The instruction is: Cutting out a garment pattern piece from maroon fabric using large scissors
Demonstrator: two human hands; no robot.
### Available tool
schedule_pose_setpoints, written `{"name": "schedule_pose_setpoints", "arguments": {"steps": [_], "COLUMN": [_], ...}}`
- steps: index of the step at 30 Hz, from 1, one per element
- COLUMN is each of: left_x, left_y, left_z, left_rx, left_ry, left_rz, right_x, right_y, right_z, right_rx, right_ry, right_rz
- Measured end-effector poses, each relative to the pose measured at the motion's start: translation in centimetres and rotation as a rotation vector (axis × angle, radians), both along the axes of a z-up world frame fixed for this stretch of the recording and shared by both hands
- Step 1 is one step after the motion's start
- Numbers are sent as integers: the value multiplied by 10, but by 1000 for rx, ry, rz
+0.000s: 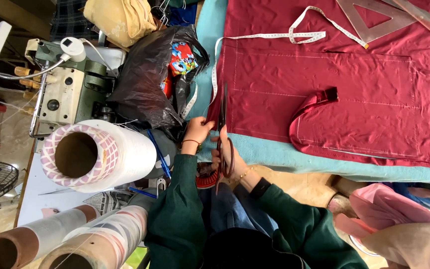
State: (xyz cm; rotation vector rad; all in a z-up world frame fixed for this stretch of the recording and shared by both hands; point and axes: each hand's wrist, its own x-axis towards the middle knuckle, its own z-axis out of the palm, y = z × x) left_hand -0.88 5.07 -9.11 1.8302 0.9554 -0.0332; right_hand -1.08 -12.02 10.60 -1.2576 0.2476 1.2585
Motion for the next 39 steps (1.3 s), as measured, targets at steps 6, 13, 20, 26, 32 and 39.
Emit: {"name": "schedule_pose_setpoints", "arguments": {"steps": [6, 13, 20, 26, 32, 39], "left_x": [-2, -3, -5, -6, -7, -10], "left_y": [2, 4, 2, 3, -2, -3], "left_z": [13, 13, 27, 12, 41, 55], "left_rx": [-50, -61, -72, -57, -104, -117], "left_ry": [-61, -48, -9, -16, 12, 36], "left_rz": [35, 42, 33, 43, 59, 41], "right_x": [35, 44, 55, 78, 101, 106], "right_y": [18, 21, 19, 39, 56, 62], "right_z": [2, -3, -21, -18, -11, -31], "right_rx": [9, -73, -115, -65, -47, -79], "right_ry": [8, -65, -143, -87, -75, -120], "right_rz": [10, 40, 37, 44, 64, 31]}}
